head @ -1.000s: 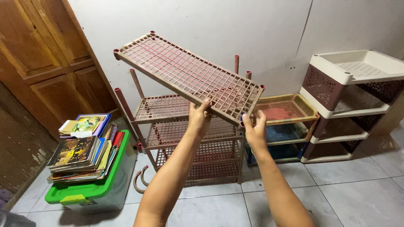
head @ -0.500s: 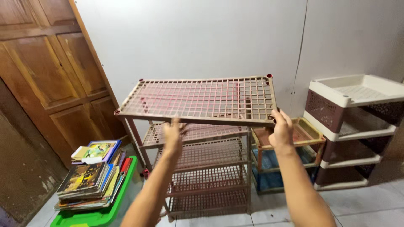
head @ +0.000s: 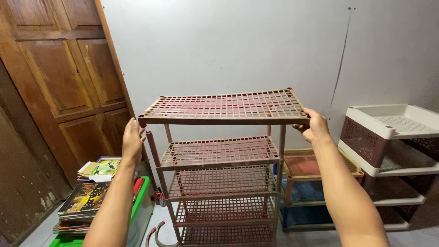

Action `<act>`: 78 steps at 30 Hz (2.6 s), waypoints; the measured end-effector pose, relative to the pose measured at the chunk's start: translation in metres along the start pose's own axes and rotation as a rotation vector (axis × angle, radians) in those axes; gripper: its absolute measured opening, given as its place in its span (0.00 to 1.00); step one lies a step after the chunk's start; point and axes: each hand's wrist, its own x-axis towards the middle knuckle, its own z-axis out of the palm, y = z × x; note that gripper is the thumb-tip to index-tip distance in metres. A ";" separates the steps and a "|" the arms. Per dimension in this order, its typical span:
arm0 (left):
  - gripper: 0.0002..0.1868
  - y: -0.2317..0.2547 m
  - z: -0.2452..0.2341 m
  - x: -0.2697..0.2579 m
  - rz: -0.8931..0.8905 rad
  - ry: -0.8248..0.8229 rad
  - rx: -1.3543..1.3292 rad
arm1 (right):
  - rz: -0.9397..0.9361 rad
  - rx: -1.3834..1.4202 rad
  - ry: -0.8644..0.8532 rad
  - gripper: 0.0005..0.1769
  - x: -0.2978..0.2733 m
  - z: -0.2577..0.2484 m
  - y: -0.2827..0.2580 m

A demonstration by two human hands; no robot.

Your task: The person assembles a three-tier plastic shelving unit by inserting vertical poles into grid shelves, then attaches curved handles to the top shelf. The person also adjusts a separate small plastic basket unit nearby.

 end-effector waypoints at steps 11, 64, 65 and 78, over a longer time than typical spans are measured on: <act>0.22 -0.041 0.004 0.030 -0.079 0.182 -0.034 | -0.008 -0.174 0.018 0.14 0.050 0.026 0.042; 0.24 -0.068 0.003 0.059 -0.043 0.263 0.316 | 0.081 -0.746 0.432 0.19 0.090 0.047 0.061; 0.24 -0.071 0.003 0.059 -0.039 0.256 0.311 | 0.085 -0.742 0.434 0.19 0.092 0.045 0.062; 0.21 -0.104 0.036 0.056 0.004 0.625 0.767 | 0.009 -0.353 0.399 0.13 0.129 0.037 0.081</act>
